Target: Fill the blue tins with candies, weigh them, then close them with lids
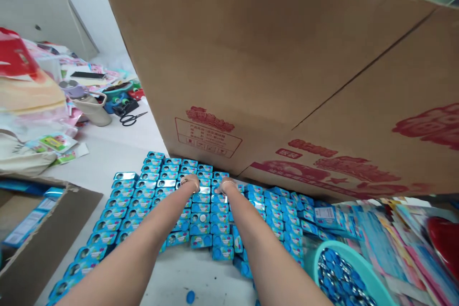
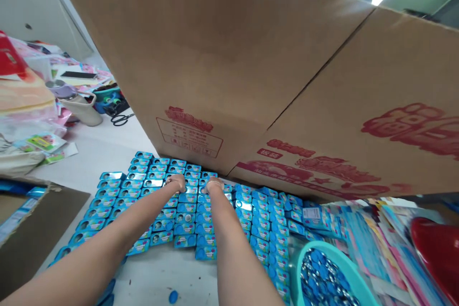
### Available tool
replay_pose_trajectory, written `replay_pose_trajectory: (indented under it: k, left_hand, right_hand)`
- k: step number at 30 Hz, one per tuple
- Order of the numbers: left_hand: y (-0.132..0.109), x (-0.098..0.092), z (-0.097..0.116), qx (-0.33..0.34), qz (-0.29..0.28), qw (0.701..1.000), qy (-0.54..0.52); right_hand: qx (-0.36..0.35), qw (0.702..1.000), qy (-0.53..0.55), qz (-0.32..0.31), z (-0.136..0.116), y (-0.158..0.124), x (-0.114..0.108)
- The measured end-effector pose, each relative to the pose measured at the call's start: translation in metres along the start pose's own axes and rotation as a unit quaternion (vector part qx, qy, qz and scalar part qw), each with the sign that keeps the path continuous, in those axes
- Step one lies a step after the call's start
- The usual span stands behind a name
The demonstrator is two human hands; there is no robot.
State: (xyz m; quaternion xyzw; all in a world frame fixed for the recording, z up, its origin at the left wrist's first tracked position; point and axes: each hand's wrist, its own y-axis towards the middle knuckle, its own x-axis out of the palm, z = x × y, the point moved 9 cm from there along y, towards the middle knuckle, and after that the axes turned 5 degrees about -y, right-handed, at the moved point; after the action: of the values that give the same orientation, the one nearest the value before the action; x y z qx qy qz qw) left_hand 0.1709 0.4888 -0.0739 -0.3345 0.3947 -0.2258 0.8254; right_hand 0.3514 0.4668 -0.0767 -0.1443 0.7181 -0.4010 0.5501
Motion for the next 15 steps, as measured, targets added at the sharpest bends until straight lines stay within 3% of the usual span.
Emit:
replay_pose_trajectory:
  k: [2,6,15]
  left_hand:
    - [-0.003,-0.001,-0.008,-0.045,0.005,0.999,0.023]
    - [-0.008,-0.003,-0.013,-0.071,0.010,0.997,0.032]
    - [-0.005,-0.004,-0.022,-0.078,0.017,0.997,0.008]
  right_hand:
    - [0.001,1.000,0.011,0.020,-0.003,0.000,-0.001]
    - [0.006,0.998,0.050,0.034,0.002,0.000,0.002]
    - [0.016,0.984,0.176,-0.028,0.017,0.009,0.027]
